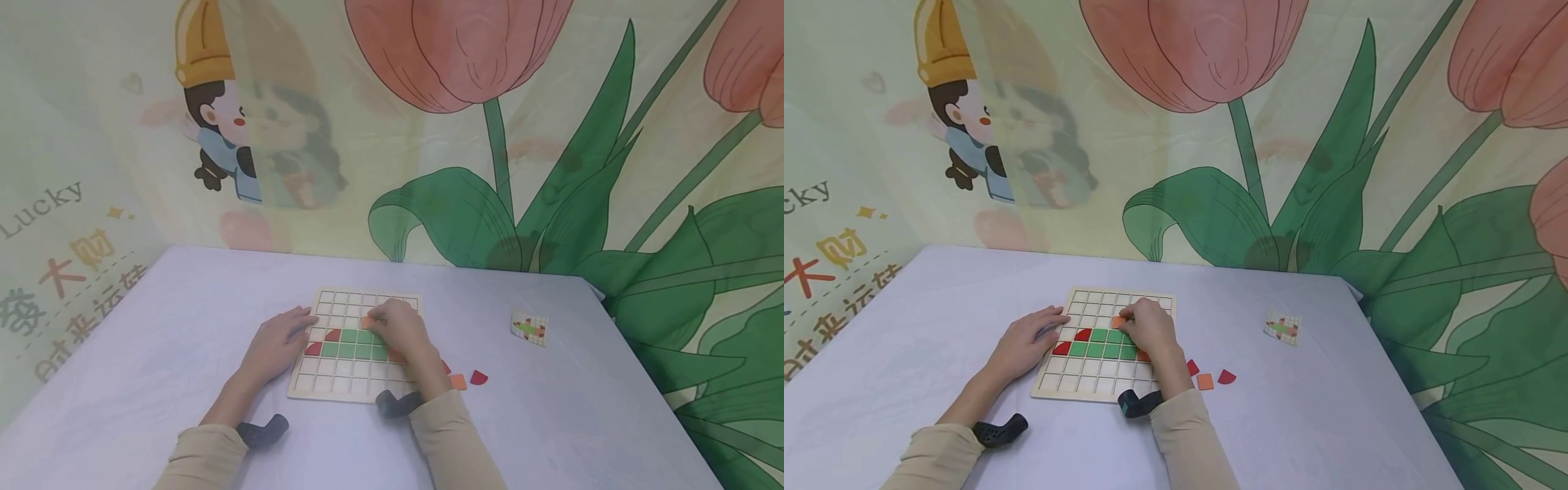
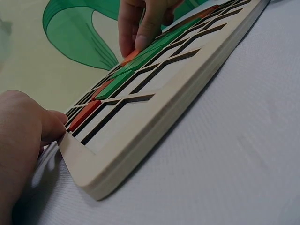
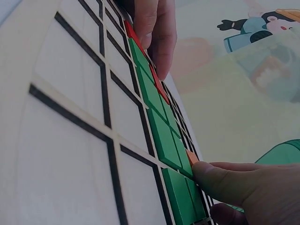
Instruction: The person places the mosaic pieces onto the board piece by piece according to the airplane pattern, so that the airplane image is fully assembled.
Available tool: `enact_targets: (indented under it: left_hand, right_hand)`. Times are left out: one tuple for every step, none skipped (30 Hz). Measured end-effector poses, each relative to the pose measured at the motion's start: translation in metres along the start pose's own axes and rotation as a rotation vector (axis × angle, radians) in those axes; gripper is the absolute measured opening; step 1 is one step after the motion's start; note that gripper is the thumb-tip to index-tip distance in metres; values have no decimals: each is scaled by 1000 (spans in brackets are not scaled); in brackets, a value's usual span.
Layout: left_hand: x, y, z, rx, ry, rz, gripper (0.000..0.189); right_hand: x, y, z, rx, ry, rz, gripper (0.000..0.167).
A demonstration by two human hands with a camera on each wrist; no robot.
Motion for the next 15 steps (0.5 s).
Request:
enact_targets:
  left_hand:
    - [0,0,0,0,0,-1,35]
    - [0,0,0,0,0,-2,35]
    - [0,0,0,2,-2,-2,35]
    - [0,0,1,2,-3,-1,35]
    - [0,1,1,4,-3,-2,35]
    - [0,0,1,5,-2,-3,35]
    - [0,0,1,6,-2,-4,36]
    - [0,0,1,6,-2,-4,36]
    - [0,0,1,6,-1,-4,35]
    - [0,0,1,6,1,-5,35]
    - [0,0,0,6,3,-5,35]
    - [0,0,0,4,4,-5,35]
    - [0,0,0,3,5,-5,35]
    - [0,0,0,3,5,-5,35]
    - [0,0,0,3,6,-5,35]
  right_hand:
    - [0,0,0,2,-2,0,25]
    - [0,-1,0,3,-2,-1,25]
    - [0,-1,0,4,-2,0,25]
    - [0,-1,1,9,-5,-1,24]
    - [0,-1,1,14,-6,-1,24]
    - [1,-1,1,17,-7,-1,24]
    - [1,-2,1,21,-9,-1,24]
    - [1,-2,1,21,-9,-2,24]
    - [1,-2,1,25,-13,-3,24]
    - [1,-3,1,29,-19,-4,24]
    - [1,-3,2,31,-21,-3,24]
    - [1,-4,2,31,-24,-2,24]
    - [1,-4,2,31,-28,-2,24]
    - [1,-4,2,31,-32,-3,24]
    - [1,-5,3,33,-37,-4,24]
Point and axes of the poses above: each hand's wrist, its own x-axis towards the middle knuckle, its own y-axis out of the back of the hand, z = x × y, the point moved 8 cm from there along x, towards the middle knuckle, and after that the axes turned 11 degrees about y, right-handed, at the moved point
